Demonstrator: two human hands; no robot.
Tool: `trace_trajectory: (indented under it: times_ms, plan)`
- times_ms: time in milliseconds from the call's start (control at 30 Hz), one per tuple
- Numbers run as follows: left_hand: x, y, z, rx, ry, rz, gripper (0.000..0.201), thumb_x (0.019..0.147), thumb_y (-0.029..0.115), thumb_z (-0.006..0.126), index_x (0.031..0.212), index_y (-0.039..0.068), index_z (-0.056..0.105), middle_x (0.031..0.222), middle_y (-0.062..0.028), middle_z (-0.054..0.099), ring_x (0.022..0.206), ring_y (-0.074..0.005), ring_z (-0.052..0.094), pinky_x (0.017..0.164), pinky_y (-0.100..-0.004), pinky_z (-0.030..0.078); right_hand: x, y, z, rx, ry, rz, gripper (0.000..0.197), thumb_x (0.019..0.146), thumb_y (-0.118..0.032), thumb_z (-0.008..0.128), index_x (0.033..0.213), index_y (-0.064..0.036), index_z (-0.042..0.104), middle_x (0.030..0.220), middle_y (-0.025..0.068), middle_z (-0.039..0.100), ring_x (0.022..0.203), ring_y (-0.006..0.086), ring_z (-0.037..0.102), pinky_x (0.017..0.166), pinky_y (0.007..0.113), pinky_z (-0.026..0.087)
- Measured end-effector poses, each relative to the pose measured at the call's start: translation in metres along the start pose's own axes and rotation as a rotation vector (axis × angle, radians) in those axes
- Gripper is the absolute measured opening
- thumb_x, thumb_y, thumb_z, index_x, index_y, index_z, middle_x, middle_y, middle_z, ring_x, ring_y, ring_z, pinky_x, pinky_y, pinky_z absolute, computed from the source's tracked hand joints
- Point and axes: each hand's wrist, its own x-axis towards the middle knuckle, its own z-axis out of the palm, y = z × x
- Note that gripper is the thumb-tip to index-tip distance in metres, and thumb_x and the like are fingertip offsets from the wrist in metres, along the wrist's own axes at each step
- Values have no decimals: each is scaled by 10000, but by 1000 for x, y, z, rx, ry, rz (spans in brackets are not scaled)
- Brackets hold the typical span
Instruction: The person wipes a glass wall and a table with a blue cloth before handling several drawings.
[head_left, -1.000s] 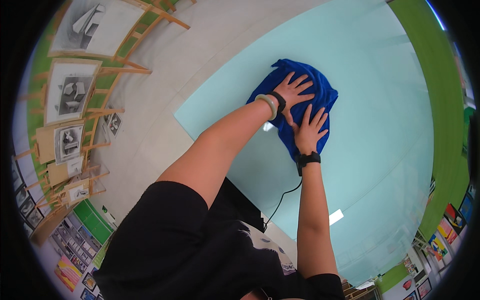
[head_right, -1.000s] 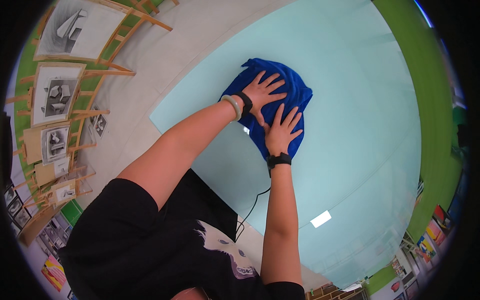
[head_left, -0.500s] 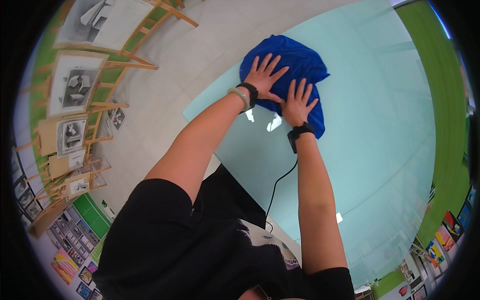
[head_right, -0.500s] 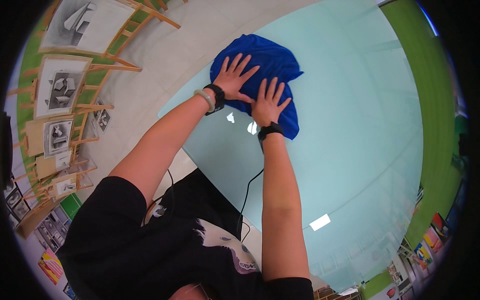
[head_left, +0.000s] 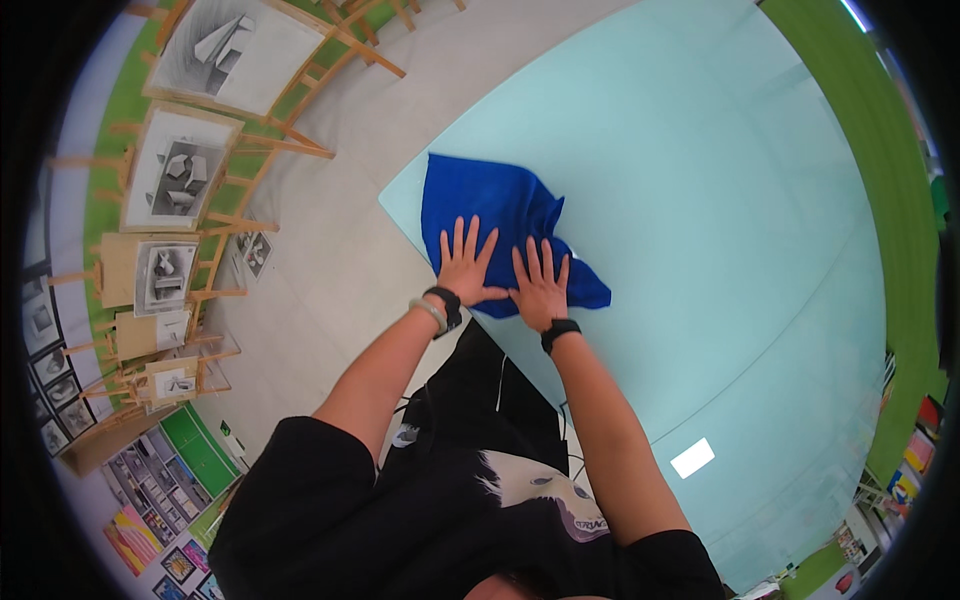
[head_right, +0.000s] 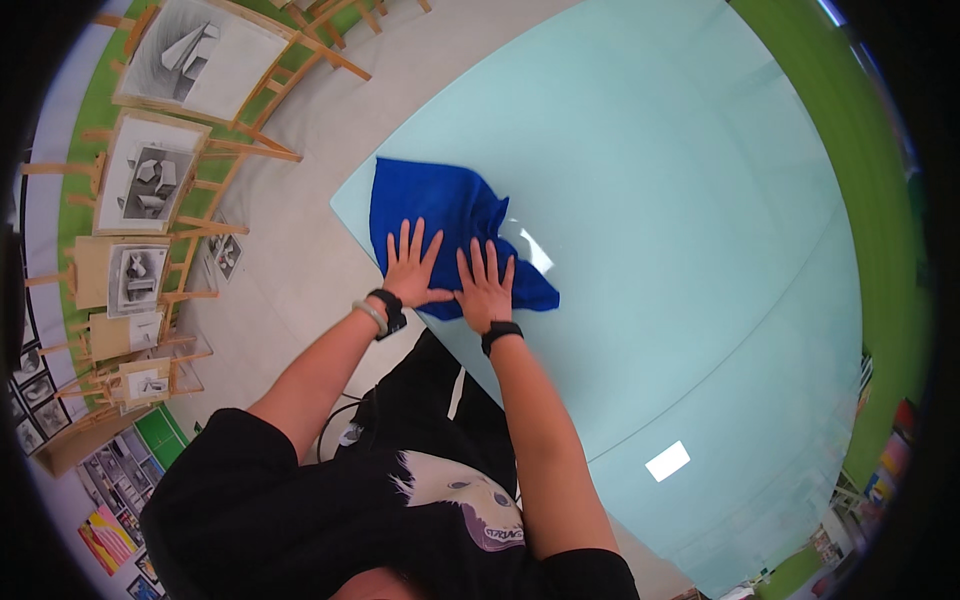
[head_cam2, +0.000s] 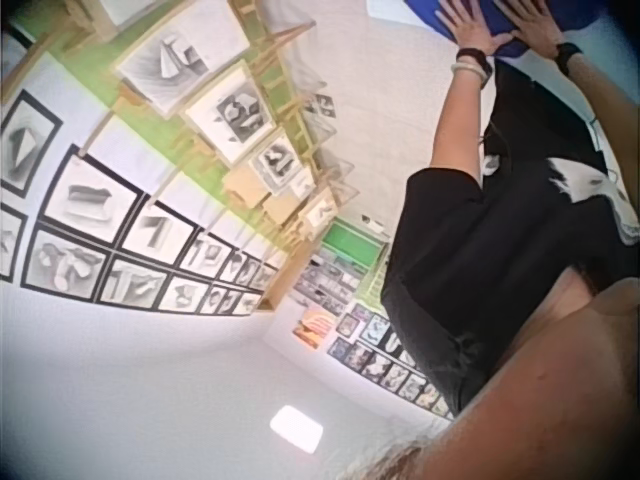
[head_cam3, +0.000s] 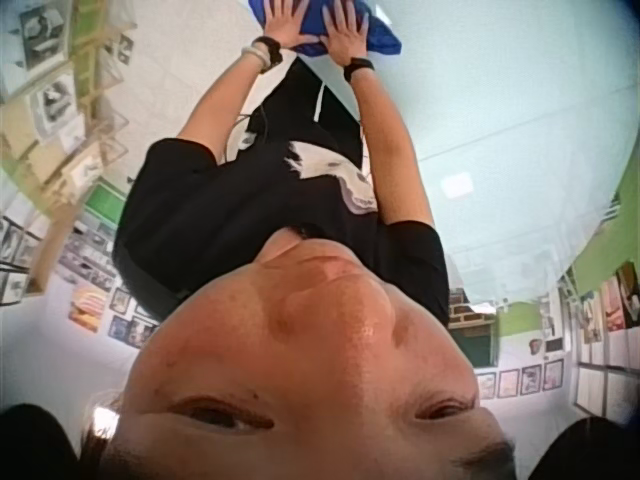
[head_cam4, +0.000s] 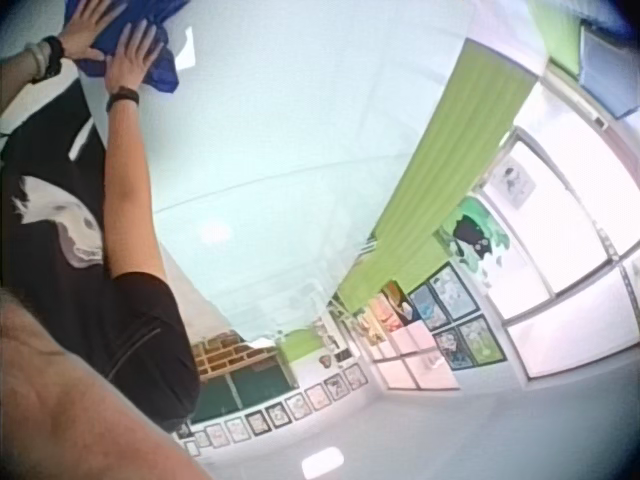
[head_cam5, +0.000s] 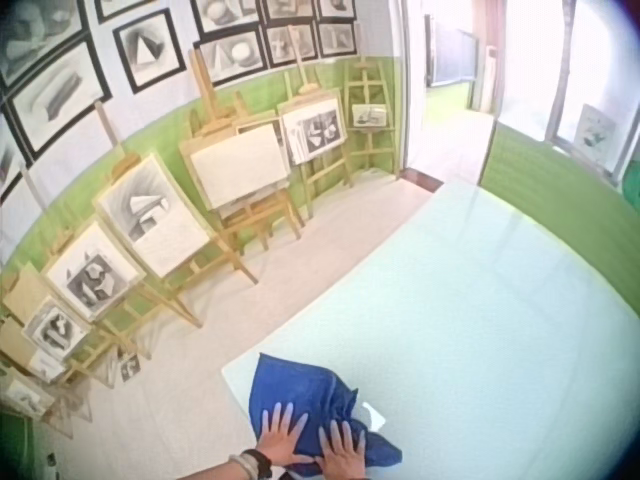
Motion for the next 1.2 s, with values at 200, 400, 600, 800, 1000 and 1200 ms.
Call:
trace_trajectory:
  times_ms: [200, 400, 600, 800, 1000, 1200]
  plan:
    - [-35, 14, 20, -61, 73, 47, 1265, 681, 661, 805, 1634, 215, 102, 1663, -263, -43, 1516, -509, -71, 1141, -718, -2, -68, -3, -13, -8, 10, 172, 808, 826, -363, 761, 1535, -217, 401, 1664, 75, 211, 1541, 346, 139, 1180, 675, 114]
    - [26, 30, -15, -104, -29, -100, 1333, 624, 625, 858, 1632, 182, 108, 1655, -286, -65, 1506, -522, -106, 1096, -765, -38, -22, -1, -35, 62, 56, 567, 1015, 798, -523, 779, 1611, -328, 202, 1648, 287, 25, 1511, 515, 27, 1026, 829, 150]
    - [131, 19, -56, -26, -17, 44, 1363, 576, 697, 840, 1629, 193, 137, 1657, -282, -44, 1501, -536, -96, 1094, -769, -35, 55, 43, -69, -32, -17, 558, 1194, 614, -572, 887, 1593, -393, 228, 1648, 297, -24, 1507, 531, -42, 1016, 843, 127]
    - [246, 8, -91, 27, 34, 219, 1354, 548, 721, 831, 1624, 245, 160, 1672, -238, -14, 1516, -502, -63, 1117, -754, -22, 135, 80, -92, -21, -56, 695, 1274, 618, -680, 840, 1617, -372, 112, 1647, 299, -86, 1501, 529, -128, 1043, 826, 26]
    - [337, 12, -109, 128, 76, 341, 1354, 540, 773, 801, 1623, 292, 148, 1678, -217, -5, 1523, -483, -65, 1120, -749, -32, 203, 109, -103, 4, -18, 768, 1286, 598, -774, 789, 1618, -344, 135, 1642, 299, -118, 1492, 526, -176, 1053, 806, -38]
    - [365, 20, -110, 197, 158, 350, 1288, 566, 809, 764, 1614, 349, 172, 1692, -167, 34, 1542, -439, -19, 1148, -714, -46, 236, 131, -123, -72, -39, 729, 1308, 609, -796, 773, 1626, -331, 95, 1644, 293, -136, 1498, 516, -172, 1070, 783, -60]
